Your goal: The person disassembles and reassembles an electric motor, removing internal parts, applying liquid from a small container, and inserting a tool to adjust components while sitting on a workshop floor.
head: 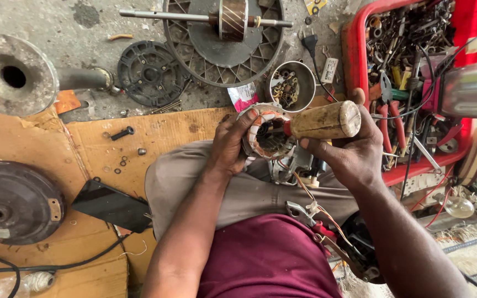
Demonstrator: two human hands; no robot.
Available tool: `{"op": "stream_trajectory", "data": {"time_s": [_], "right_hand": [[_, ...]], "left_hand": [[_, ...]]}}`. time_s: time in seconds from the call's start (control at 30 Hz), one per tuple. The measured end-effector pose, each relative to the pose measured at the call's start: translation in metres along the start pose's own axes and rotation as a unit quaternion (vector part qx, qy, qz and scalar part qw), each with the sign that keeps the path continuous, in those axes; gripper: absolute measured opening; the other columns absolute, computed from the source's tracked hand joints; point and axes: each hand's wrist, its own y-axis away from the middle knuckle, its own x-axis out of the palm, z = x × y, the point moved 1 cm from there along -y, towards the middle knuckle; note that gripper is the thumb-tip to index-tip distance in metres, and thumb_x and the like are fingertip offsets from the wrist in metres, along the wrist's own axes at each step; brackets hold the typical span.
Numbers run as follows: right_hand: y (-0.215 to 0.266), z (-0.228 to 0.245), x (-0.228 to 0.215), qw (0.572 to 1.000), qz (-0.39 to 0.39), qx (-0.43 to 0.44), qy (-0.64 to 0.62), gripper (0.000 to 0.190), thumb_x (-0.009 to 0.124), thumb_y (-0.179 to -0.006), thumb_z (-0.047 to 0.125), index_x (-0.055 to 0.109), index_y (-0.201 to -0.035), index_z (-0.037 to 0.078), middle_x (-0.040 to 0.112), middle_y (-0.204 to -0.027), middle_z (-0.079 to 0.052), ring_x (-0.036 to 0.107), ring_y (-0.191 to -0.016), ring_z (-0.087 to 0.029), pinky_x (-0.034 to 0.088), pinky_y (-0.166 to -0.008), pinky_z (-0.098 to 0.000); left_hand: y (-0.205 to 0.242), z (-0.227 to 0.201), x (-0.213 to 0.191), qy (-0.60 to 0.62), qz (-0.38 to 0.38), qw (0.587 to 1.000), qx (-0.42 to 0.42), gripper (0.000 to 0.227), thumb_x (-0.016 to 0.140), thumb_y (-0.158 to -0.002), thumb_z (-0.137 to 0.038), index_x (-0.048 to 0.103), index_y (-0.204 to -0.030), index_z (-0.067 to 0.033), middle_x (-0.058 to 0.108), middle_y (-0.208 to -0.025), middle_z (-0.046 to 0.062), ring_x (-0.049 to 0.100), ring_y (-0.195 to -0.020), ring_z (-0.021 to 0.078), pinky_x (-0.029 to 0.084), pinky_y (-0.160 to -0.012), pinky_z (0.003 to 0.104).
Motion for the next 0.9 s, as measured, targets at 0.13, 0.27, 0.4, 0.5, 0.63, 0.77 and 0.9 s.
{"op": "stream_trajectory", "data": {"time_s": [0.13,0.27,0.4,0.5,0.63,0.77,0.9], "right_hand": [[-0.0007,0.0015,0.0008,1.0,0.006,-0.006,0.002,0.056,0.088,-0.079,0.002,0.06,-0.127,0.002,0.071,-0.12,-0.004,0.069,-0.112,-0.013,0.058,-0.103,-0.0303],[-0.0004,0.0037,0.0036,1.0,0.007,-0.007,0.025,0.056,0.088,-0.078,0.001,0.061,-0.126,0.001,0.071,-0.121,-0.005,0.069,-0.113,-0.012,0.058,-0.105,-0.0307],[0.0006,0.0044,0.0065,0.999,0.008,-0.007,0.036,0.056,0.089,-0.078,0.001,0.06,-0.126,0.0,0.071,-0.121,-0.005,0.069,-0.113,-0.013,0.058,-0.105,-0.031],[0.0013,0.0057,0.0072,0.998,0.015,-0.024,0.049,0.054,0.088,-0.08,0.002,0.061,-0.126,0.0,0.071,-0.122,-0.006,0.07,-0.113,-0.013,0.058,-0.106,-0.0314],[0.0026,0.0043,0.0085,0.998,0.012,-0.019,0.05,0.056,0.089,-0.078,0.003,0.06,-0.127,0.0,0.071,-0.122,-0.006,0.069,-0.113,-0.012,0.058,-0.104,-0.0313],[0.0039,0.0021,0.0089,0.996,0.008,-0.034,0.079,0.059,0.09,-0.078,0.004,0.058,-0.127,0.0,0.072,-0.12,-0.006,0.069,-0.112,-0.012,0.058,-0.104,-0.0308],[0.005,0.002,0.0092,0.996,0.005,-0.032,0.083,0.059,0.091,-0.078,0.006,0.058,-0.127,0.0,0.072,-0.12,-0.006,0.069,-0.111,-0.011,0.058,-0.103,-0.0304]], "left_hand": [[-0.0012,0.0016,-0.0029,-0.002,-0.001,1.0,0.002,0.049,0.073,-0.097,-0.028,0.064,-0.127,0.01,0.073,-0.115,0.021,0.075,-0.099,0.0267,0.065,-0.086,0.041],[-0.0034,0.0017,-0.0017,0.004,0.001,1.0,0.009,0.045,0.071,-0.1,-0.026,0.064,-0.127,0.0098,0.073,-0.116,0.02,0.075,-0.101,0.0262,0.065,-0.088,0.041],[-0.0036,0.0,-0.0009,0.004,0.005,1.0,0.004,0.041,0.068,-0.102,-0.024,0.064,-0.125,0.01,0.073,-0.114,0.021,0.074,-0.1,0.0266,0.065,-0.087,0.042],[-0.0043,-0.0007,-0.0001,0.01,0.016,1.0,0.001,0.042,0.069,-0.101,-0.025,0.064,-0.125,0.0097,0.073,-0.115,0.021,0.074,-0.1,0.0265,0.065,-0.088,0.041],[-0.0029,-0.0003,0.0001,0.011,0.013,1.0,0.001,0.044,0.071,-0.099,-0.026,0.064,-0.125,0.0093,0.072,-0.116,0.02,0.075,-0.101,0.0257,0.065,-0.089,0.041],[-0.0026,-0.0007,-0.0005,0.007,0.01,1.0,0.005,0.045,0.072,-0.099,-0.026,0.063,-0.126,0.0093,0.072,-0.116,0.02,0.074,-0.1,0.0258,0.065,-0.088,0.041],[-0.0027,-0.0004,0.0003,0.014,0.014,1.0,0.004,0.045,0.072,-0.099,-0.026,0.063,-0.126,0.0091,0.072,-0.116,0.02,0.074,-0.101,0.0253,0.065,-0.088,0.04]]}}
